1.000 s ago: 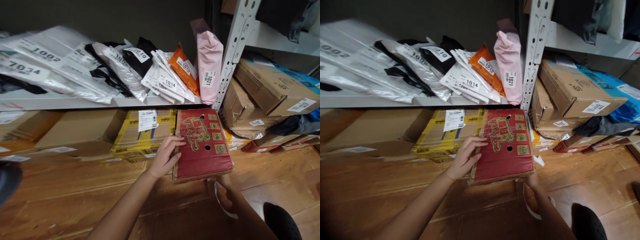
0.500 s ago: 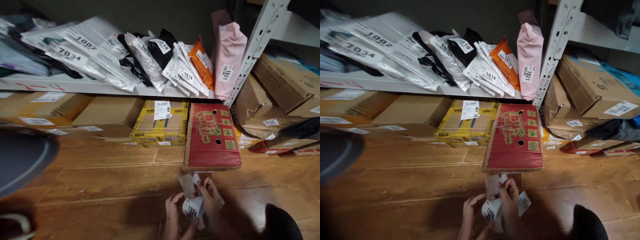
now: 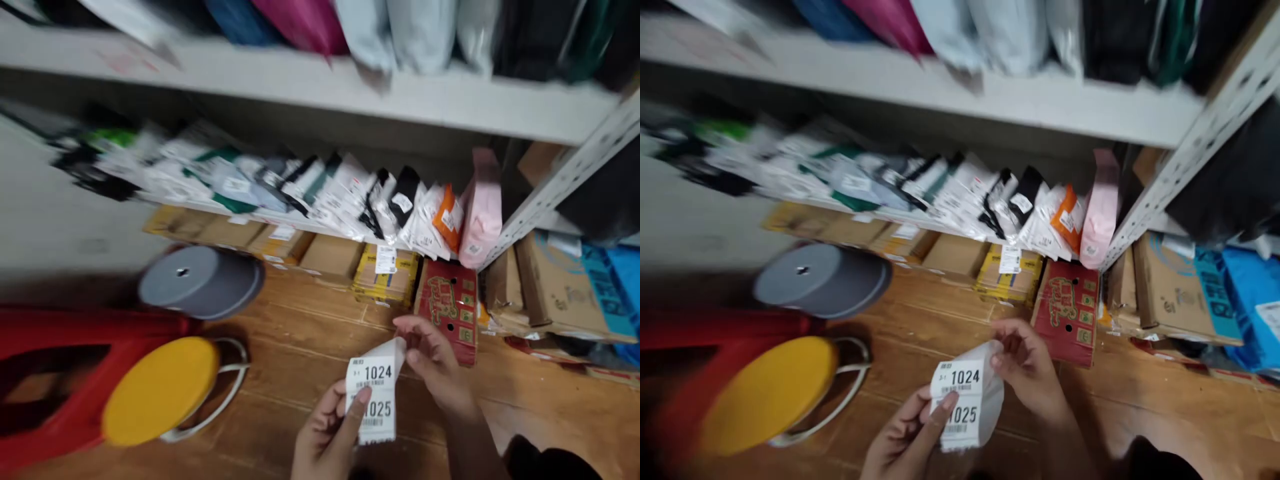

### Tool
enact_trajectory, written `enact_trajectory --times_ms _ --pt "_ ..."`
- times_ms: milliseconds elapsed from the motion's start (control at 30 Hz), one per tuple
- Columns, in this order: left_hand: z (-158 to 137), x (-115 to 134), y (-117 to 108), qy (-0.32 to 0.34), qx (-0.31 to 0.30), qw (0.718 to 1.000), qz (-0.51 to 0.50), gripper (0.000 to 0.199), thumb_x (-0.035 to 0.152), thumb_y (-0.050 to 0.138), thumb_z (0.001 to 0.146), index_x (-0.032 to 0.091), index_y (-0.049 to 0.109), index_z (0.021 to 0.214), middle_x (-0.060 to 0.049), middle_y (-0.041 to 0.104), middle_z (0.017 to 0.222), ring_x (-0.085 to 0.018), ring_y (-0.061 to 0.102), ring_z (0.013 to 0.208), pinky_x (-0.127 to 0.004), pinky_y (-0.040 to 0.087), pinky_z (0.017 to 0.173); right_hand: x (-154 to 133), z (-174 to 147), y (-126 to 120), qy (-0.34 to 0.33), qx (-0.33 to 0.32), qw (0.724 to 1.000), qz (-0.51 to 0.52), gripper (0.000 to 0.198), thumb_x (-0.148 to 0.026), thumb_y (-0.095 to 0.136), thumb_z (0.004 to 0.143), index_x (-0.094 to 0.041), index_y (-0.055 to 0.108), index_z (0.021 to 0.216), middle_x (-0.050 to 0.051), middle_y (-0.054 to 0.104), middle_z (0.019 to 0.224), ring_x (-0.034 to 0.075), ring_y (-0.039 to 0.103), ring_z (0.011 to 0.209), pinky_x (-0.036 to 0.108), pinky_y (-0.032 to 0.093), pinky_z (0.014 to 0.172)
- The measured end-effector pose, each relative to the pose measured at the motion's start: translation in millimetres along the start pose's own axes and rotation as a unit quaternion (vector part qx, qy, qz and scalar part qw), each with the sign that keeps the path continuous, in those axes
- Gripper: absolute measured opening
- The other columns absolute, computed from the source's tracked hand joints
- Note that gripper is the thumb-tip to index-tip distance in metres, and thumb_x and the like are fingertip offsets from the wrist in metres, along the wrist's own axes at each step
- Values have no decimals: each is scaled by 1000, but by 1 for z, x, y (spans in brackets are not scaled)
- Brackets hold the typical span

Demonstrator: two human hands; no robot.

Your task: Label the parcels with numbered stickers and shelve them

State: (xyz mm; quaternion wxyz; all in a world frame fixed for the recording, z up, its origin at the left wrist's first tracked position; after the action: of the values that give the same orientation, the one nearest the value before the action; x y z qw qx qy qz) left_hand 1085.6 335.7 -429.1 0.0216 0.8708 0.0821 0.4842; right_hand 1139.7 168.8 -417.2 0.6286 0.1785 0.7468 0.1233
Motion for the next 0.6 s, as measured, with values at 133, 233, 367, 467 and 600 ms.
enact_trajectory --times_ms 133,233,367,467,600 --pt "-70 77 8 15 14 999 -46 56 61 82 63 20 75 101 -7 76 82 -26 69 74 -34 57 67 -60 -27 51 50 -99 993 -49 37 -49 85 65 -22 74 88 2 73 82 17 66 76 31 52 73" --pt "-136 147 17 49 -1 997 -55 57 60 82 66 21 75 107 -7 77 90 -27 70 79 -35 57 72 -126 -57 87 34 -94 991 -85 32 -50 82 66 -21 72 78 3 73 77 19 67 74 33 53 74" --pt "-230 230 33 86 -9 995 -58 63 63 80 65 22 73 113 -7 77 97 -25 69 81 -34 55 75 -221 -112 132 15 -143 986 -86 37 -45 81 68 -24 70 97 3 73 86 20 67 78 34 53 76" --pt "-296 272 52 127 -7 991 -32 67 70 81 58 20 77 103 -8 76 86 -23 65 74 -32 52 69 -272 -163 157 31 -274 954 -118 51 -37 85 63 -25 66 108 4 71 90 22 66 83 36 52 79" --pt "-384 281 86 154 -11 988 4 57 70 82 56 21 80 84 -6 73 75 -23 64 72 -33 52 72 -311 -218 147 35 -341 925 -166 30 -54 68 74 -25 65 73 2 61 68 23 61 67 38 51 69"
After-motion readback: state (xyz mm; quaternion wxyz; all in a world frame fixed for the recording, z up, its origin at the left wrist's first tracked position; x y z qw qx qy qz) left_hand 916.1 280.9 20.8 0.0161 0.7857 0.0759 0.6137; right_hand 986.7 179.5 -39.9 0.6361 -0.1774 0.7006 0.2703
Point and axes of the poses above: each hand's wrist, its own z-axis towards the middle knuckle, its own y-axis out of the palm, x = y × z, the point moved 6 cm from there along z, towards the middle knuckle
